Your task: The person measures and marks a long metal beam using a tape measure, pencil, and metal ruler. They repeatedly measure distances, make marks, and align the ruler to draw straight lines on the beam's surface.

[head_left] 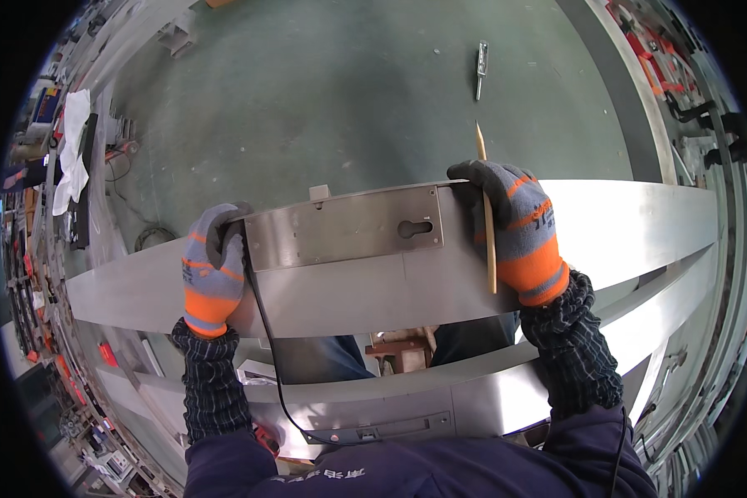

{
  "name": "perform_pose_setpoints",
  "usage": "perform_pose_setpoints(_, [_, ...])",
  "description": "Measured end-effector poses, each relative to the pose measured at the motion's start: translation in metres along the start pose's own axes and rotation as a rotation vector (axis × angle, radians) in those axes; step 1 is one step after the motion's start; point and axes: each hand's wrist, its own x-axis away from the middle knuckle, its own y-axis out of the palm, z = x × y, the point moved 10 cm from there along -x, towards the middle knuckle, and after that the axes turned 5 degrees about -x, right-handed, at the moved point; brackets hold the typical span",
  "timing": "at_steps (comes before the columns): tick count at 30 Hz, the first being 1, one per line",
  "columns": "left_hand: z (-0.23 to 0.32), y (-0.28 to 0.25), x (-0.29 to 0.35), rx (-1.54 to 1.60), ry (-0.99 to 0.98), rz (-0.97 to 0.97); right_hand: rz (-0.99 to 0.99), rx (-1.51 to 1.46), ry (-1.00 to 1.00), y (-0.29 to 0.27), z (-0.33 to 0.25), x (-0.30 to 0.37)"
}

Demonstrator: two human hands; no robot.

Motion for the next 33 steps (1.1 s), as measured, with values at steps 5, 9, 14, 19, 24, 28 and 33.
perform_pose_setpoints(5, [-0.003, 0.002, 0.000, 0.026, -0.020, -0.033, -0.013, 0.011, 0.023, -0.001, 0.001, -0.001])
perform_pose_setpoints(9, [-0.001, 0.001, 0.000, -0.020, 0.012, -0.037, -0.013, 0.001, 0.016, -0.001, 0.003, 0.000])
perform_pose_setpoints(14, [-0.003, 0.002, 0.000, 0.034, -0.014, -0.055, -0.008, -0.040, 0.017, 0.001, 0.006, 0.002])
perform_pose_setpoints(19, [0.001, 0.003, -0.001, 0.003, -0.008, -0.061, -0.031, -0.033, 0.044, 0.003, 0.006, 0.002])
perform_pose_setpoints(24, [0.003, 0.002, 0.000, -0.086, 0.023, -0.110, 0.003, -0.013, 0.002, -0.002, -0.003, 0.001])
perform_pose_setpoints(28, [0.001, -0.001, 0.000, 0.197, 0.007, -0.091, 0.184, -0.266, 0.032, -0.018, 0.011, 0.013])
perform_pose_setpoints(33, [0.070, -0.013, -0.006, -0.143, 0.287, -0.031, 0.236, -0.398, 0.179, -0.042, -0.030, 0.015])
